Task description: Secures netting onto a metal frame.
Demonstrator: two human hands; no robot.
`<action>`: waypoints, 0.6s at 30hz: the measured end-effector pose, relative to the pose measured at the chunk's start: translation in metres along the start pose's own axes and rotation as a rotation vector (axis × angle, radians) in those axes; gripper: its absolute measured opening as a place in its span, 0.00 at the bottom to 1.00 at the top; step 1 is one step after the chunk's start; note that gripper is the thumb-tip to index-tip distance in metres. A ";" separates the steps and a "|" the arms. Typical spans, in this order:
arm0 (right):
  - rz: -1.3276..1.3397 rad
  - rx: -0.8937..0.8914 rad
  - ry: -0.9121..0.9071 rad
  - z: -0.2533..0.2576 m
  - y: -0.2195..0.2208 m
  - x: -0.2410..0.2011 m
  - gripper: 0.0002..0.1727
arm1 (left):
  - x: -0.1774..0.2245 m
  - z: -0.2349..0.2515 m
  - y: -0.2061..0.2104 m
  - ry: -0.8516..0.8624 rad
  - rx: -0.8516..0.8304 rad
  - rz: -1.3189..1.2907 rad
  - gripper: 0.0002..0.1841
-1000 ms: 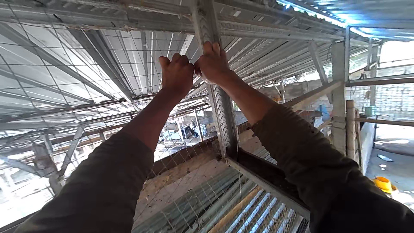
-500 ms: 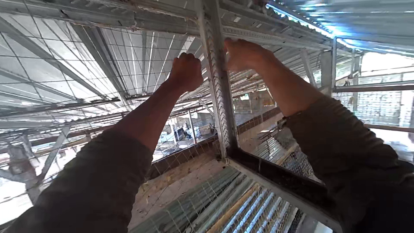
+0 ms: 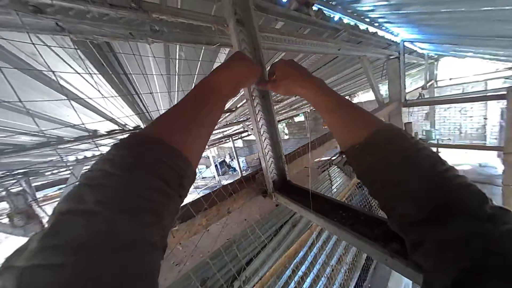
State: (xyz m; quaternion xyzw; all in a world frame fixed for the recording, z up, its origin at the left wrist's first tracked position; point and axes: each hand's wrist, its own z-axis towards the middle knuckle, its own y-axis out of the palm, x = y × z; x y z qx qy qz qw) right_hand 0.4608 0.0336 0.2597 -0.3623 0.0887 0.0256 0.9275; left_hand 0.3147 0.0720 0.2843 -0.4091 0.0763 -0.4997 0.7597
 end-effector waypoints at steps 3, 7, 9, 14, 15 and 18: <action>0.087 0.026 -0.073 0.007 0.009 0.006 0.33 | 0.009 0.005 0.003 -0.033 -0.010 0.012 0.10; 0.135 0.099 -0.143 0.010 0.020 0.013 0.26 | 0.015 0.003 0.009 -0.042 0.009 0.082 0.10; 0.122 0.144 -0.145 0.005 0.024 0.007 0.23 | 0.014 -0.001 0.009 -0.058 0.032 0.103 0.11; 0.099 0.232 -0.164 -0.001 0.036 -0.001 0.19 | 0.016 -0.010 0.010 -0.068 0.064 0.166 0.13; 0.133 0.241 -0.166 0.000 0.039 -0.002 0.19 | 0.015 -0.012 0.011 -0.067 0.074 0.173 0.13; 0.229 0.223 -0.163 0.002 0.042 -0.002 0.18 | 0.011 -0.018 0.013 -0.047 0.122 0.137 0.15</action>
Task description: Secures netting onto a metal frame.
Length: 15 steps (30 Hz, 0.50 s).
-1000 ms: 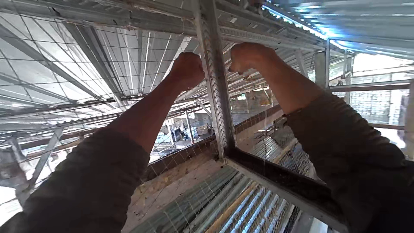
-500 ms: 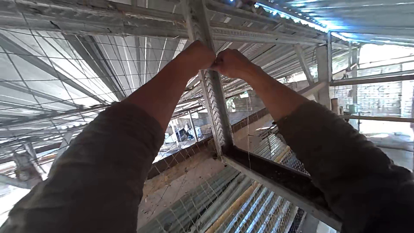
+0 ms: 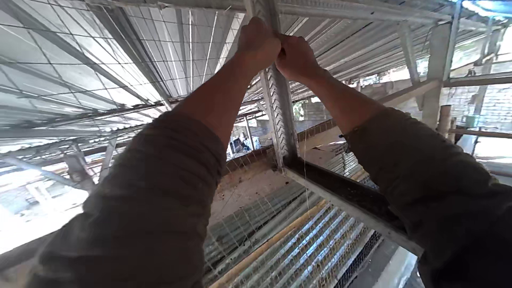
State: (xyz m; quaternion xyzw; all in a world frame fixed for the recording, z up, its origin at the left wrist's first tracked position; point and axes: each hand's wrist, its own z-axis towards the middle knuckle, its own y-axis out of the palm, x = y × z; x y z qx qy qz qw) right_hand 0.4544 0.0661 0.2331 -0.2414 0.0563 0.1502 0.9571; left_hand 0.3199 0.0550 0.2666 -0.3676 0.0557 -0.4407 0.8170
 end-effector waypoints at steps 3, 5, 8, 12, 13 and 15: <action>0.113 0.019 0.016 0.002 0.001 0.004 0.20 | -0.007 -0.001 0.006 0.047 0.039 -0.108 0.16; 0.171 0.023 0.055 0.002 -0.002 0.003 0.20 | -0.019 0.000 0.013 0.192 0.061 -0.040 0.18; 0.176 -0.012 0.071 0.001 -0.014 0.003 0.21 | -0.031 0.006 0.021 0.328 0.125 0.065 0.17; 0.217 -0.031 0.069 -0.001 -0.019 0.006 0.19 | -0.041 0.020 0.027 0.378 0.155 0.152 0.13; 0.238 -0.033 0.075 0.000 -0.019 0.006 0.19 | -0.044 0.023 0.027 0.405 0.160 0.173 0.14; 0.267 -0.059 0.071 0.002 -0.020 0.009 0.19 | -0.049 0.027 0.026 0.448 0.161 0.194 0.15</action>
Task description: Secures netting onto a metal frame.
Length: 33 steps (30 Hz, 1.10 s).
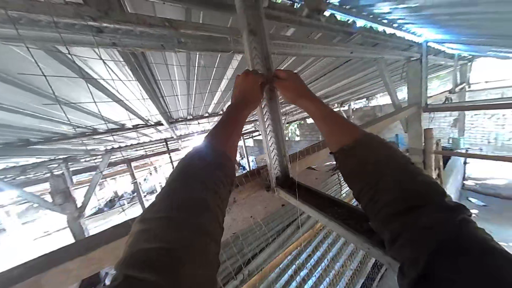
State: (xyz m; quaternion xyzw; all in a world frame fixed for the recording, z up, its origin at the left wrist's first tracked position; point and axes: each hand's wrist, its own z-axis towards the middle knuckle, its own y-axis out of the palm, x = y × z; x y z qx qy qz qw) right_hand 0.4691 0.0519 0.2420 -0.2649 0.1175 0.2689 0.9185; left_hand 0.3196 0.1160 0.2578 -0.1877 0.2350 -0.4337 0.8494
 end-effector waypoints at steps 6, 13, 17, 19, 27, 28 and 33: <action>-0.117 -0.119 0.213 0.000 -0.031 0.003 0.25 | -0.003 -0.002 -0.008 0.011 0.043 -0.045 0.16; -0.419 -0.283 0.270 0.006 -0.024 0.015 0.17 | 0.000 0.000 0.003 0.156 0.201 -0.159 0.16; -0.397 -0.312 0.260 0.003 -0.028 -0.001 0.18 | 0.016 0.013 0.002 0.161 0.113 -0.190 0.15; -0.391 -0.305 0.279 -0.003 -0.036 -0.015 0.17 | 0.018 0.016 0.003 0.150 0.069 -0.180 0.14; -0.260 -0.273 0.332 -0.013 -0.049 -0.048 0.16 | 0.013 0.012 0.007 0.196 0.014 -0.065 0.13; -0.260 -0.267 0.327 -0.015 -0.049 -0.054 0.16 | 0.012 0.011 0.008 0.196 0.019 -0.061 0.13; -0.270 -0.206 0.267 -0.018 -0.045 -0.063 0.13 | 0.007 0.008 0.014 0.223 0.080 -0.114 0.11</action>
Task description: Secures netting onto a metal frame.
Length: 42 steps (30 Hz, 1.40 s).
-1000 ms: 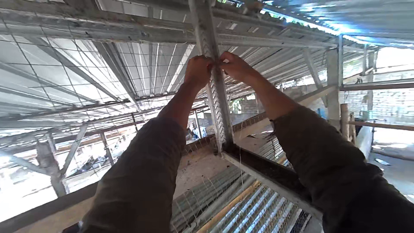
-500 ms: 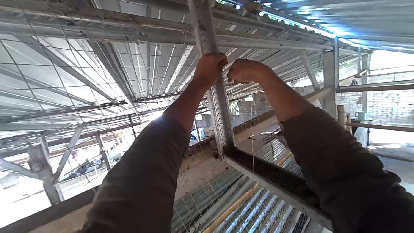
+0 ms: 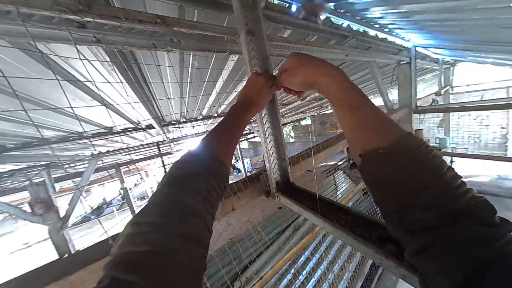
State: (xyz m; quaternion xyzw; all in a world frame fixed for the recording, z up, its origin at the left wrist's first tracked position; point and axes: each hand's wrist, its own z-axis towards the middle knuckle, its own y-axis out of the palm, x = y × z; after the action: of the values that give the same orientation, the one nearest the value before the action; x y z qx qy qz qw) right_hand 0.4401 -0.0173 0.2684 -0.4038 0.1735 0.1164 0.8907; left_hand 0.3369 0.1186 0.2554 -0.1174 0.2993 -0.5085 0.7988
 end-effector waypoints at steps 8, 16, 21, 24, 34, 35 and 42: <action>-0.009 0.172 -0.071 0.010 -0.002 0.020 0.19 | 0.000 0.003 -0.002 -0.153 0.059 -0.288 0.12; -0.056 0.083 -0.284 0.026 0.012 0.041 0.17 | -0.010 0.011 -0.015 -0.228 -0.052 -0.369 0.09; -0.172 0.071 -0.352 0.025 0.011 0.043 0.17 | -0.015 0.013 -0.029 -0.313 -0.170 -0.622 0.07; -0.173 0.052 -0.363 0.025 0.012 0.043 0.16 | -0.014 0.016 -0.033 -0.373 -0.186 -0.681 0.06; 0.163 0.195 -0.248 0.036 0.018 0.043 0.13 | -0.016 0.021 -0.035 0.184 -0.159 0.065 0.11; 0.220 0.200 -0.289 0.040 0.021 0.042 0.16 | -0.019 0.020 -0.033 0.276 -0.127 0.115 0.12; 0.313 0.133 -0.464 0.055 0.032 0.056 0.19 | -0.038 0.014 -0.028 0.732 -0.025 0.350 0.10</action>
State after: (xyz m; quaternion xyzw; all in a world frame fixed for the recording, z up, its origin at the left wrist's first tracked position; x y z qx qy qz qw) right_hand 0.4918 0.0488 0.2584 -0.2756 0.0325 0.3299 0.9023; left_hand 0.3132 0.1379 0.2940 0.1143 0.5854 -0.3692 0.7127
